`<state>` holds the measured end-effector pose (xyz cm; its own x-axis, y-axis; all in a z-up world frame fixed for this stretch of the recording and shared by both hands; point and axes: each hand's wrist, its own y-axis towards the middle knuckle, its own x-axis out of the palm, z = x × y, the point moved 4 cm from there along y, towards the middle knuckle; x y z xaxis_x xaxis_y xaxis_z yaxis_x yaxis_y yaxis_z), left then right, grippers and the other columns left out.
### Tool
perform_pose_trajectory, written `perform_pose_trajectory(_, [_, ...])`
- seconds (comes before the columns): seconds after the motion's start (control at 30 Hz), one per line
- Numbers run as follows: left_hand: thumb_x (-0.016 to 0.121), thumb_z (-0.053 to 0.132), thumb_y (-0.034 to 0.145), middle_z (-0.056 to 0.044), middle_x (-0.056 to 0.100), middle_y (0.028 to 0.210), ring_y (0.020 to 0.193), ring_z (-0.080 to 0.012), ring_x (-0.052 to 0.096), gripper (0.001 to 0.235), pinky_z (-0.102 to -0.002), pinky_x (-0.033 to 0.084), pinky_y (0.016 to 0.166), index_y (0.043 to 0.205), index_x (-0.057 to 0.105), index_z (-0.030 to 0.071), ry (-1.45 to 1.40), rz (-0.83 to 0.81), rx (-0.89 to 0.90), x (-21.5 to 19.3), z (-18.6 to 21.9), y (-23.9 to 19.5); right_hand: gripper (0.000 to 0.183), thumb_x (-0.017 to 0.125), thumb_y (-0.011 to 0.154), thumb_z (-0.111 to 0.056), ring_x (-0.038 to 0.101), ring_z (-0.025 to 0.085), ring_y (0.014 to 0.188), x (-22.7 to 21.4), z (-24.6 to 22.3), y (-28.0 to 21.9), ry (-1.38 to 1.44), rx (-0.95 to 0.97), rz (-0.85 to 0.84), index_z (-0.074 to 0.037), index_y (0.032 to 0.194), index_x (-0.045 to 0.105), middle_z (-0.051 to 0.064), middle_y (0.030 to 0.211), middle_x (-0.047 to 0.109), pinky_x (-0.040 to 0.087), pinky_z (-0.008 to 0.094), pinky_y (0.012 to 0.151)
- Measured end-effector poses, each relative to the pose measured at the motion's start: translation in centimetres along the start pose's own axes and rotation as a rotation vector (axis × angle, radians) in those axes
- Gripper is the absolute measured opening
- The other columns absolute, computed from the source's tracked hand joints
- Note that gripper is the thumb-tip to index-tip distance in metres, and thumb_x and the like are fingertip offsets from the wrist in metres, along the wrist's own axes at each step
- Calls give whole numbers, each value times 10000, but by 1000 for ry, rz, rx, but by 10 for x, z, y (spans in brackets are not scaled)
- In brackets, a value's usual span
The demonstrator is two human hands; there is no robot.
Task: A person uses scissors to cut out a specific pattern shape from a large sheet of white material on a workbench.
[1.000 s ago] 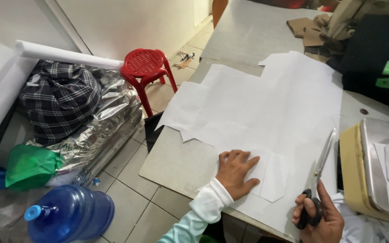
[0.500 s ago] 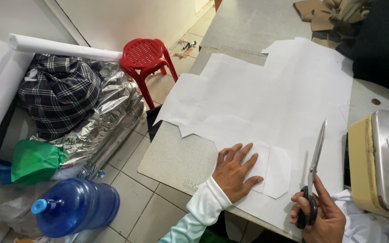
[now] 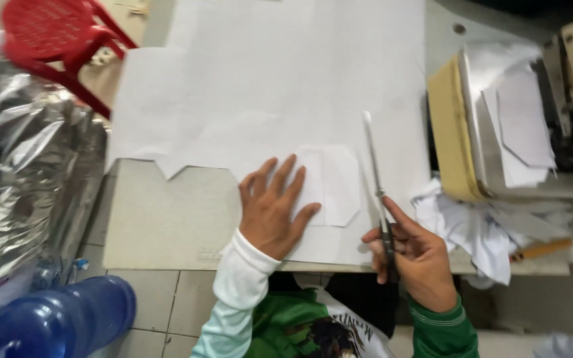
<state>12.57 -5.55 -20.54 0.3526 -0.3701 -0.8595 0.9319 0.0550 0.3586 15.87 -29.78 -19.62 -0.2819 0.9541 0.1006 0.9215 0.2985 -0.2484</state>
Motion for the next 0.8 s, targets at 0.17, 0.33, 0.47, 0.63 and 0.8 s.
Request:
perform_pose_trajectory(0.17, [586,518,996,-130,574,1471,1356,-377,469,556,-489,328,1011,1348,604,87,44,71,54,-2,1,1,800,820,749,13,627,96,658,19,-18,-27,-316,-61,-2,-38,1490,523,109,909,773,641,180,575])
perform_pose_trajectory(0.33, [581,493,1009,-117,558,1486,1365,-377,464,521,-491,319,1011,1341,604,92,34,32,43,-6,6,3,816,849,734,-2,719,116,841,22,-24,-36,-349,-87,-29,-47,1482,525,106,962,791,681,226,837])
perform_pose_trajectory(0.47, [596,484,1006,-111,557,1492,1369,-377,459,516,-490,318,1019,1350,606,99,25,33,30,-7,5,3,818,847,737,-17,731,117,854,24,-25,-35,-343,-86,-52,-43,1485,518,101,966,790,686,234,826])
perform_pose_trajectory(0.63, [562,508,1020,-120,565,1484,1370,-371,458,540,-480,317,1022,1353,617,87,32,39,36,-8,6,2,836,815,755,41,617,107,676,21,-10,-43,-133,-74,-75,-19,1516,473,84,829,679,634,189,607])
perform_pose_trajectory(0.8, [556,492,1032,-134,570,1476,1370,-382,466,532,-480,312,1053,1356,614,74,29,35,33,-11,8,-2,861,811,740,23,547,66,482,1,22,-70,30,-3,-62,-59,1522,461,43,691,562,589,172,341])
